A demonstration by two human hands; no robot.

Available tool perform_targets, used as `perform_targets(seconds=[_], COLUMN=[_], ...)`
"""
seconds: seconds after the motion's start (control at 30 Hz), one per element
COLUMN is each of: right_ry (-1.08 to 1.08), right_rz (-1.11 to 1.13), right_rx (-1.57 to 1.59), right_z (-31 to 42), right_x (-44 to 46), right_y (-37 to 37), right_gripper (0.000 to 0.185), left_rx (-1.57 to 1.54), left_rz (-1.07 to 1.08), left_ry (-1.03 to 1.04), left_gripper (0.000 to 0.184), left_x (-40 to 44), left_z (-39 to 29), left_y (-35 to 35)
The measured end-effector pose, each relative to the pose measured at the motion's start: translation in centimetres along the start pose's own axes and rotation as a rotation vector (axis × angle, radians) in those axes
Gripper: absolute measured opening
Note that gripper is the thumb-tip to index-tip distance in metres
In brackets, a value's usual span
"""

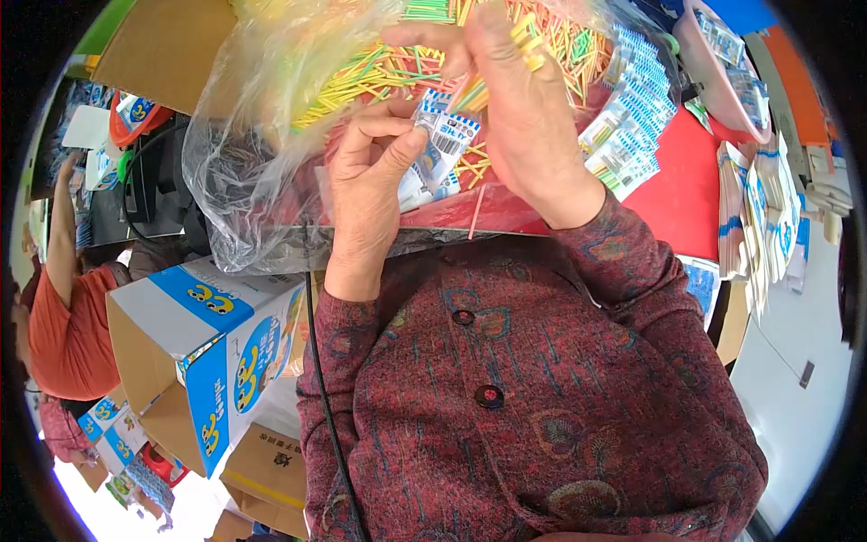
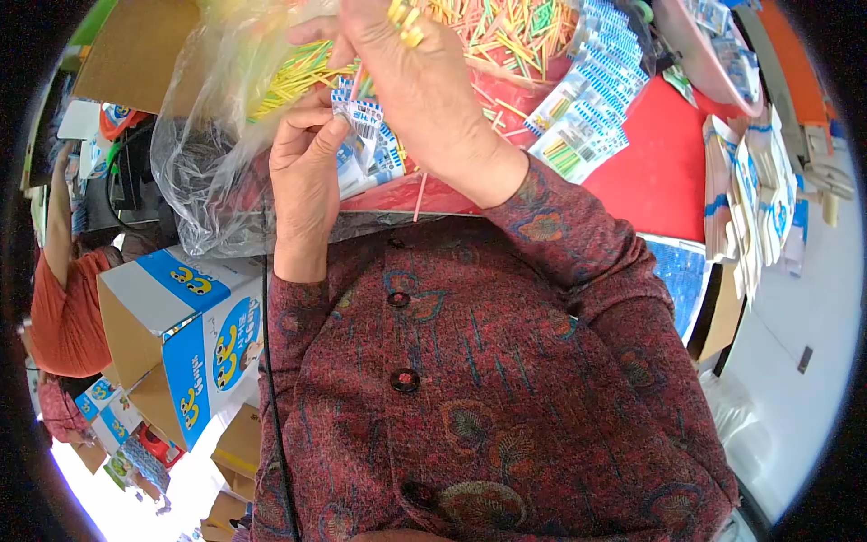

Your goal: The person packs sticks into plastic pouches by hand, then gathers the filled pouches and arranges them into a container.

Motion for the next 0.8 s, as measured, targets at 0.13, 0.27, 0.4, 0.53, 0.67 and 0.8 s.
perform_targets(seconds=[0.13,0.27,0.4,0.53,0.67,0.8], right_ry=[-0.058,-0.037,0.118,0.187,0.083,-0.178], right_rz=[0.05,0.047,0.012,-0.039,-0.038,-0.093], right_rx=[0.141,0.354,0.463,0.609,0.472,-0.034], right_z=[-1.0,-2.4,-3.7,-4.9,-4.5,-2.5], right_x=[0.0,0.6,1.2,2.0,1.8,0.7], right_y=[0.7,0.7,0.5,-0.1,-0.1,0.0], right_gripper=[0.05,0.049,0.047,0.049,0.046,0.042], left_rx=[0.007,0.047,0.089,0.02,0.006,0.026], left_rz=[0.017,0.041,0.047,-0.015,-0.033,-0.049], left_ry=[0.041,0.093,0.11,0.038,0.017,0.046], left_gripper=[0.011,0.012,0.012,0.012,0.013,0.013], left_x=[0.1,0.1,0.1,0.1,0.0,0.1], left_z=[-0.4,-0.7,-0.3,0.3,0.4,0.4], left_y=[0.4,0.3,0.0,-0.7,-0.5,-0.5])
Point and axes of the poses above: each hand's wrist, its own x-axis towards the middle knuckle, its own y-axis out of the palm, z = x × y, the point moved 10 cm from there along x, towards the middle knuckle, and after that the axes turned 7 degrees about y, right-handed, at the moved point
